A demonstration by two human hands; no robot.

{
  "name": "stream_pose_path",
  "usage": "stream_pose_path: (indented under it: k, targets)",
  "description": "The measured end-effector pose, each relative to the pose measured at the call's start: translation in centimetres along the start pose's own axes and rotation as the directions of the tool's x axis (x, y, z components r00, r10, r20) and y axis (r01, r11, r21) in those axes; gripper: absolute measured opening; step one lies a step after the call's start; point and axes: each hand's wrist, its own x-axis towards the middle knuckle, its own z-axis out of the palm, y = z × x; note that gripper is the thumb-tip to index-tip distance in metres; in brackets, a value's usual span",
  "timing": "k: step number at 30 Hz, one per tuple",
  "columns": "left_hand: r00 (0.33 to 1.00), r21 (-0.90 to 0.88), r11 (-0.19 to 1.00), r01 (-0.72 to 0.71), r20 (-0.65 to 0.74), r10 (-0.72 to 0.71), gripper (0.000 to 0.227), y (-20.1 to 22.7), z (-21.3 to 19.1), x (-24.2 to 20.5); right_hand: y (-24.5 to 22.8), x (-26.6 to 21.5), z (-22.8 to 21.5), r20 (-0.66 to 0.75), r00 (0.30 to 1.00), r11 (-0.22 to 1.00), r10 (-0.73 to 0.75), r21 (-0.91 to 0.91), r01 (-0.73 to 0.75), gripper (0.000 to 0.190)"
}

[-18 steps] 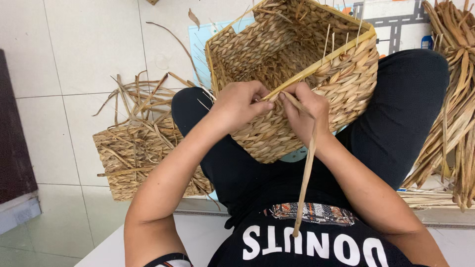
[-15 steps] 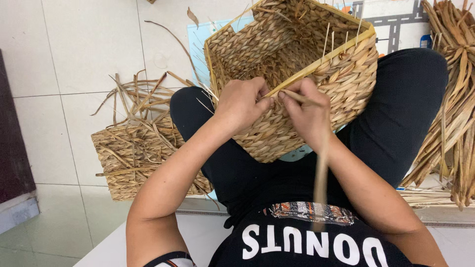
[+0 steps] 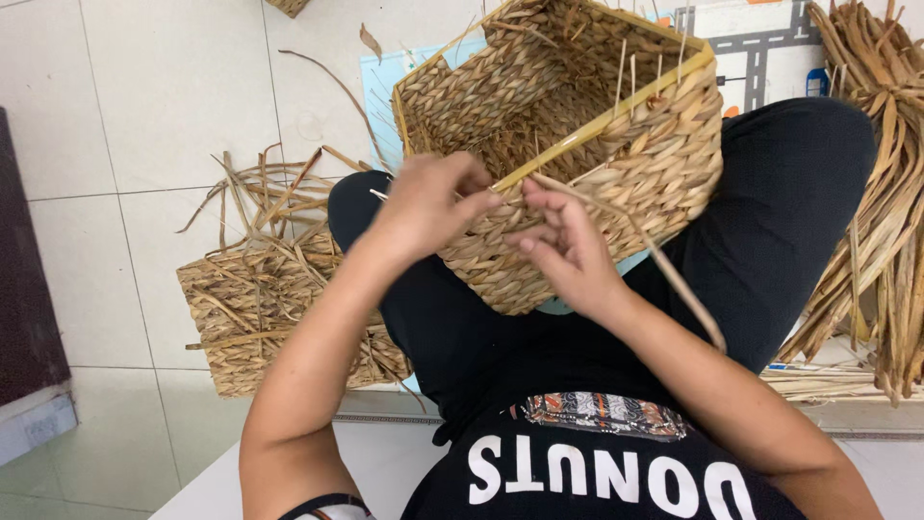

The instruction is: The person weaves a basket by inserting and tying dried plant fibers into a wooden frame, handling a bundle of fibers and individual strips to secure them around the frame edges.

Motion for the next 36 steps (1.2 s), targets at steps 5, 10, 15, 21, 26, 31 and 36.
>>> stream_pose_path:
  k: [5,10,15,21,26,31,36]
  targets:
    - [0.936,0.110,0.947,-0.302,-0.153,0.316,0.026,-2.4,1.7,-2.4,-0.9,3.2,-2.3,-0.034,0.982,0.975,0.184,0.134,-0.178,0.026]
    - [0.852,0.038,0.949,-0.314,-0.429,0.300,0.019,-0.7,8.0,-1.9,-2.0,3.1,-4.6,-0.174,0.965,0.981,0.195,0.047,-0.189,0.011]
    - [0.897,-0.214,0.940,-0.267,-0.413,0.161,0.024,5.1,13.8,-3.7,-3.6,-0.5,-8.2,-0.222,0.969,0.991,0.108,-0.051,-0.122,0.007]
    - [0.987,-0.496,0.862,-0.106,-0.159,0.029,0.019,2.7,10.3,-1.1,-3.6,-1.3,-7.8,-0.138,0.955,0.923,0.263,-0.253,-0.291,0.005]
    - [0.960,-0.383,0.880,-0.281,-0.133,0.248,0.030,3.5,8.6,1.2,-2.7,-2.3,-7.8,-0.071,0.958,0.957,0.276,-0.066,-0.281,0.006]
    - [0.896,-0.091,0.898,-0.430,-0.163,0.413,0.022,3.6,9.7,2.3,-2.2,-3.2,-8.5,-0.035,0.929,0.924,0.368,0.127,-0.361,0.007]
    - [0.869,0.015,0.889,-0.458,-0.206,0.451,0.017,3.5,8.9,0.3,-3.2,-3.4,-7.5,-0.159,0.976,0.989,0.150,0.039,-0.146,0.010]
